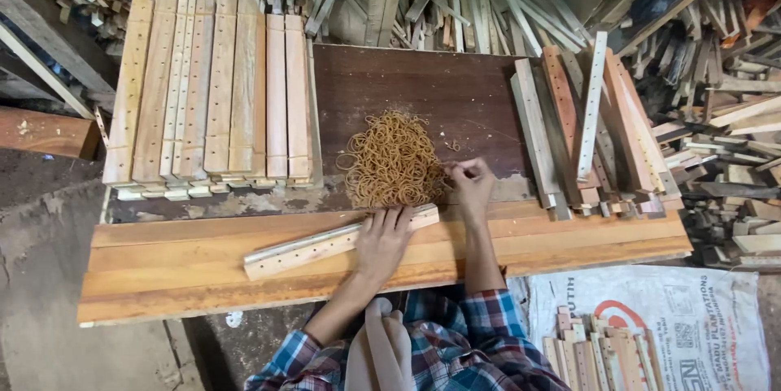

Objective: Wrapping rubber bands around wooden slats in a workshop

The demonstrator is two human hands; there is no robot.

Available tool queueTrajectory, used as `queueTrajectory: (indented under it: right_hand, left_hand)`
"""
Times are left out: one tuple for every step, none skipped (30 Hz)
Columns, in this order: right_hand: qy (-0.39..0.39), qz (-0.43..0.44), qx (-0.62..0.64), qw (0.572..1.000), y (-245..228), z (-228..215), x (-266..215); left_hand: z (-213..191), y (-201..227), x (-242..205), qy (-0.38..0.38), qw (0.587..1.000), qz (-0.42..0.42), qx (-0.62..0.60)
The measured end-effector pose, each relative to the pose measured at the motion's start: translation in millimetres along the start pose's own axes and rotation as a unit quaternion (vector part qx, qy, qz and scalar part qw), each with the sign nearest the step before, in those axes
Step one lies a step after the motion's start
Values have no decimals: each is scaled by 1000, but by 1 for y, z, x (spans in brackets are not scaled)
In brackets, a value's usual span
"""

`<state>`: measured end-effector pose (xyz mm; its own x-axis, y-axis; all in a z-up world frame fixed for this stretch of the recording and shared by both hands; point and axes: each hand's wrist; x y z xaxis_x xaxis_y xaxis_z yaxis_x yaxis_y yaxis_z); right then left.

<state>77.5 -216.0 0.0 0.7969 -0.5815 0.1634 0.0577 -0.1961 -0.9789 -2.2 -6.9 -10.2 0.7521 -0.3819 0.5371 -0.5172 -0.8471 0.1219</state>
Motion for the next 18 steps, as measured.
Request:
queueTrajectory:
  right_hand:
    - [0, 3, 0, 1000, -2, 0, -3]
    - [-1, 31, 28, 999, -5, 0, -3]
    - [-2, 60, 56, 997, -8, -1, -2]
    - [-1, 59, 56, 997, -8, -2, -2]
    - [-13, 84, 76, 994, -8, -4, -2]
    - [-28, 110, 95, 989, -8, -8, -3]
    - [-28, 110, 92, 989, -12, -10, -1]
    - [-70, 143, 143, 977, -15, -12, 0]
    - [-111, 175, 192, 959, -17, -14, 0]
    - [-115, 177, 189, 959, -15, -15, 1]
    - [-134, 144, 194, 961, -13, -15, 1]
    - [-151, 113, 199, 962, -10, -15, 0]
    - [-153, 116, 197, 961, -16, -19, -7]
    - [-162, 111, 180, 964, -24, -19, -7]
    - [-171, 105, 163, 966, -32, -19, -8]
    - [-170, 109, 160, 966, -39, -17, -8]
    - [-214, 66, 94, 970, -45, -16, -9]
    - [-254, 27, 29, 966, -50, -14, -13]
  left_hand:
    - [-3, -1, -2, -3, 1000, 0, 0]
    - [-4, -1, 0, 0, 1000, 0, -5]
    - [-5, -1, 2, 4, 1000, 0, -9]
    - [-3, -2, 1, 4, 1000, 1, -11]
    - [1, -2, 0, 4, 1000, 0, -14]
    - [3, 0, -2, 2, 1000, -4, -18]
    - [10, 0, -2, 2, 1000, -5, -20]
    - [17, -1, -4, 2, 1000, -8, -15]
    - [23, -1, -6, 3, 1000, -10, -11]
    - [17, -2, 2, 2, 1000, -15, -11]
    - [10, -3, 9, -6, 1000, -20, -18]
    - [2, -4, 15, -16, 999, -23, -25]
    - [-12, -2, 21, -18, 999, -27, -26]
    - [-24, -5, 34, -35, 998, -36, -33]
    - [-36, -7, 47, -52, 997, -46, -39]
    - [-43, -10, 54, -56, 996, -47, -42]
    - [-49, -13, 61, -80, 993, -45, -76]
    - [-56, -17, 66, -109, 987, -40, -111]
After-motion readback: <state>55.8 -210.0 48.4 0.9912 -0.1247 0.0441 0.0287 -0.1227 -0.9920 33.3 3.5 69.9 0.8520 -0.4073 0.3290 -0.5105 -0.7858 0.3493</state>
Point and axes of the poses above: each hand's wrist, its own x-axis towards the middle knuckle, its own z-axis out of the palm, y = z × x, and after that the axes turned 1 degree about -z, right-handed
